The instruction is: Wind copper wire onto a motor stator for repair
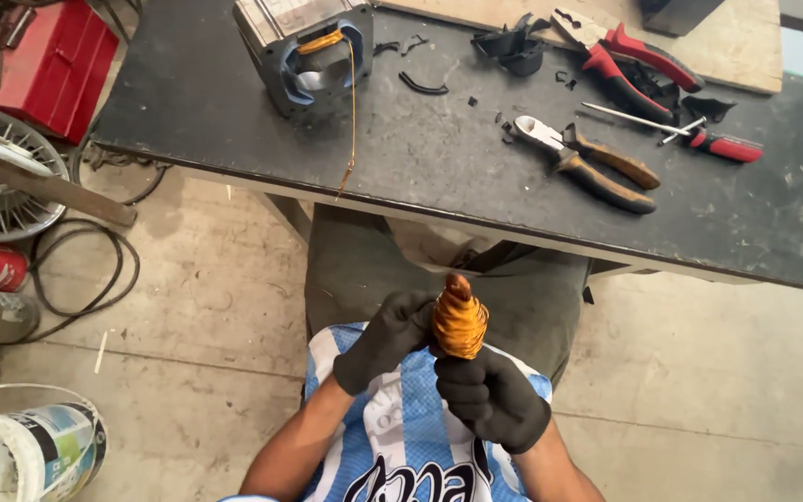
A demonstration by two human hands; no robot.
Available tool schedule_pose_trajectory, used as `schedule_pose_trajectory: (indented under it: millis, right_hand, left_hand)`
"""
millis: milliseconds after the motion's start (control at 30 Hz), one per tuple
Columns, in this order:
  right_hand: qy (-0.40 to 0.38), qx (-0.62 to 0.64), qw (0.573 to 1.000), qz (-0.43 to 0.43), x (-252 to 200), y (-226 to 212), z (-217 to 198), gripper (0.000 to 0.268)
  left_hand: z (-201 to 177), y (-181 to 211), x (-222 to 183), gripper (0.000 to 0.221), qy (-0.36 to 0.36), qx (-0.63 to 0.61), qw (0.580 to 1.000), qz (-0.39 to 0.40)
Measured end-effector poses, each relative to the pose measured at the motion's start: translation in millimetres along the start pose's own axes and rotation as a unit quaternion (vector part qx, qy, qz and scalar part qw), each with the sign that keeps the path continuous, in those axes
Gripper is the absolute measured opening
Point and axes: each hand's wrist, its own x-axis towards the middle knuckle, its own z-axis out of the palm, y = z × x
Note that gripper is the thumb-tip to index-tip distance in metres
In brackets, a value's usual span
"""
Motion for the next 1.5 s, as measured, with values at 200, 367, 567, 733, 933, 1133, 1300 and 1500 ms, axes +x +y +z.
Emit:
schedule_pose_trajectory:
  millis: [200, 367, 567, 733, 933, 1133, 1300, 1500]
  right_hand:
    - [0.122, -0.309, 0.932, -0.141, -6.4, 8.8, 22.6, 0.038]
    - [0.105, -0.457, 0.852, -0.233, -49.2, -27.2, 42.1, 0.065]
    - [0.316, -0.587, 0.742, -0.071, -20.2, -13.0, 31.6, 0.048]
    - [0.105, -0.536, 0.832, -0.101, -33.6, -20.4, 10.9, 0.060]
    - [0.122, -0.452, 0.797, -0.381, -10.6, -14.6, -16.6, 0.061]
    - [0.321, -0.587, 0.640, -0.379, -7.2, -23.8, -21.4, 0.041]
    - [0.253, -0.621, 0.691, -0.269, -20.6, -34.0, -28.7, 0.037]
    - [-0.022, -0.453, 0.848, -0.276, -25.4, -33.8, -19.2, 0.057]
  left_hand:
    - [15.2, 54.6, -5.7, 0.031, -0.034, 0.105, 0.993, -0.033]
    - [25.7, 69.8, -12.7, 0.026, -0.029, 0.327, 0.944, -0.027]
    - [51.9, 86.4, -13.2, 0.023, -0.089, 0.551, 0.806, -0.197]
    - [28.5, 41.6, -13.1, 0.015, -0.080, 0.474, 0.863, -0.157]
    - [17.3, 9.6, -19.7, 0.021, 0.003, 0.498, 0.866, -0.047]
    - [24.7, 56.0, -19.1, 0.012, -0.059, 0.703, 0.707, 0.044]
    - [20.8, 62.2, -7.2, 0.022, -0.043, 0.725, 0.673, 0.140]
    - [-10.7, -30.8, 9.1, 0.018, 0.098, 0.608, 0.762, 0.199]
